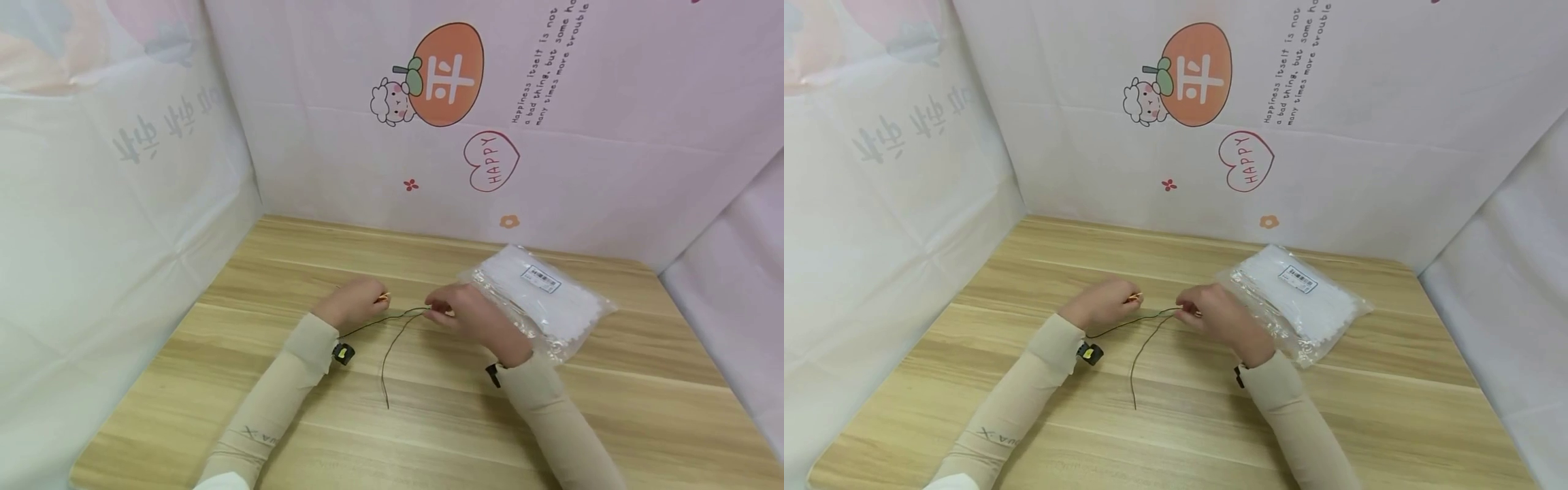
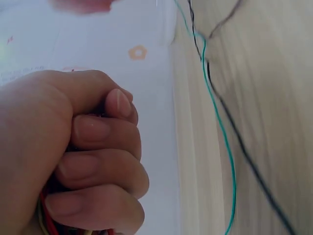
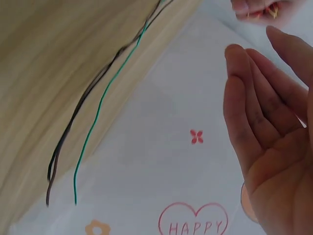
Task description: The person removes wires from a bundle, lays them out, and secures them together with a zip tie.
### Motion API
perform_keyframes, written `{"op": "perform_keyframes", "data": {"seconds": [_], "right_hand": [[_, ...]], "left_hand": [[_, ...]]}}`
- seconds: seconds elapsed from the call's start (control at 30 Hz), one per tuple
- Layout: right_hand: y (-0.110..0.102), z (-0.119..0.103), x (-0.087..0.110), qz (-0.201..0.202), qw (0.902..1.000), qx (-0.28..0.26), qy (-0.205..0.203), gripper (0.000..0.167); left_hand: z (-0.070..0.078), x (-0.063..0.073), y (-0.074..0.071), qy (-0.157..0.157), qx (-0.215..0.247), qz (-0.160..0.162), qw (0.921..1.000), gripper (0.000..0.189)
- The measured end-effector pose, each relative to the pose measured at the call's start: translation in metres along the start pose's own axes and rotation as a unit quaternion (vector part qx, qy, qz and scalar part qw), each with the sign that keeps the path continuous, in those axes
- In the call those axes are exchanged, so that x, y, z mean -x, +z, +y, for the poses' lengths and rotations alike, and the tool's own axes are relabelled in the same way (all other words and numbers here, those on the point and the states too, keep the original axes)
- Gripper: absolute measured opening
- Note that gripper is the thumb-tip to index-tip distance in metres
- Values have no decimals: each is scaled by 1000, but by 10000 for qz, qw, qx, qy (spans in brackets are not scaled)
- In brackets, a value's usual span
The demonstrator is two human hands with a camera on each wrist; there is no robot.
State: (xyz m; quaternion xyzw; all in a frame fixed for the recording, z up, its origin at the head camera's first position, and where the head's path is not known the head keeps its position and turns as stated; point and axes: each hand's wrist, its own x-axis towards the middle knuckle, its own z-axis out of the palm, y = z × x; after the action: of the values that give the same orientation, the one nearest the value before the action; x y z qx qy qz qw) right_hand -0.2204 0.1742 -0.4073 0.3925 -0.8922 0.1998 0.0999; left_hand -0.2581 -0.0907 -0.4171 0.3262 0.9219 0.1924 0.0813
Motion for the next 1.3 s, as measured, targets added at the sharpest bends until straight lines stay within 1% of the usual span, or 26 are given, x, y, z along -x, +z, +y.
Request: {"op": "perform_keyframes", "data": {"seconds": [0.17, 0.3, 0.37, 0.53, 0.63, 0.8, 0.93, 1.03, 1.1, 1.23, 1.3], "right_hand": [[8, -15, -4, 286, 9986, 407, -184, 15], [13, -23, -6, 409, 9983, 260, -331, 12], [16, -26, -6, 470, 9980, 139, -402, 11], [20, -27, -6, 667, 9963, 275, -472, 7], [20, -27, -6, 694, 9962, 252, -460, 7], [19, -21, -5, 707, 9965, 55, -442, 7], [17, -10, -2, 753, 9969, 19, -232, 7], [16, -3, 0, 760, 9970, 134, -12, 7], [16, -1, 0, 719, 9971, 241, 17, 6], [18, -6, -4, 610, 9961, 623, -158, 7], [21, -10, -7, 484, 9962, 681, -267, 10]], "left_hand": [[13, -5, 6, 212, -157, 32, 9996, 36], [23, -7, 10, 416, -231, 23, 9989, 32], [27, -7, 11, 467, -189, 4, 9987, 28], [34, -6, 14, 534, -215, -49, 9983, 22], [34, -7, 17, 552, -213, -87, 9982, 22], [32, -7, 18, 459, -160, -119, 9987, 29], [28, -6, 17, 362, -186, -191, 9990, 36], [25, -6, 17, 310, -155, -273, 9990, 39], [23, -5, 17, 309, -132, -335, 9989, 41], [21, -6, 18, 363, 2, -453, 9983, 40], [21, -6, 19, 386, 51, -490, 9980, 38]]}}
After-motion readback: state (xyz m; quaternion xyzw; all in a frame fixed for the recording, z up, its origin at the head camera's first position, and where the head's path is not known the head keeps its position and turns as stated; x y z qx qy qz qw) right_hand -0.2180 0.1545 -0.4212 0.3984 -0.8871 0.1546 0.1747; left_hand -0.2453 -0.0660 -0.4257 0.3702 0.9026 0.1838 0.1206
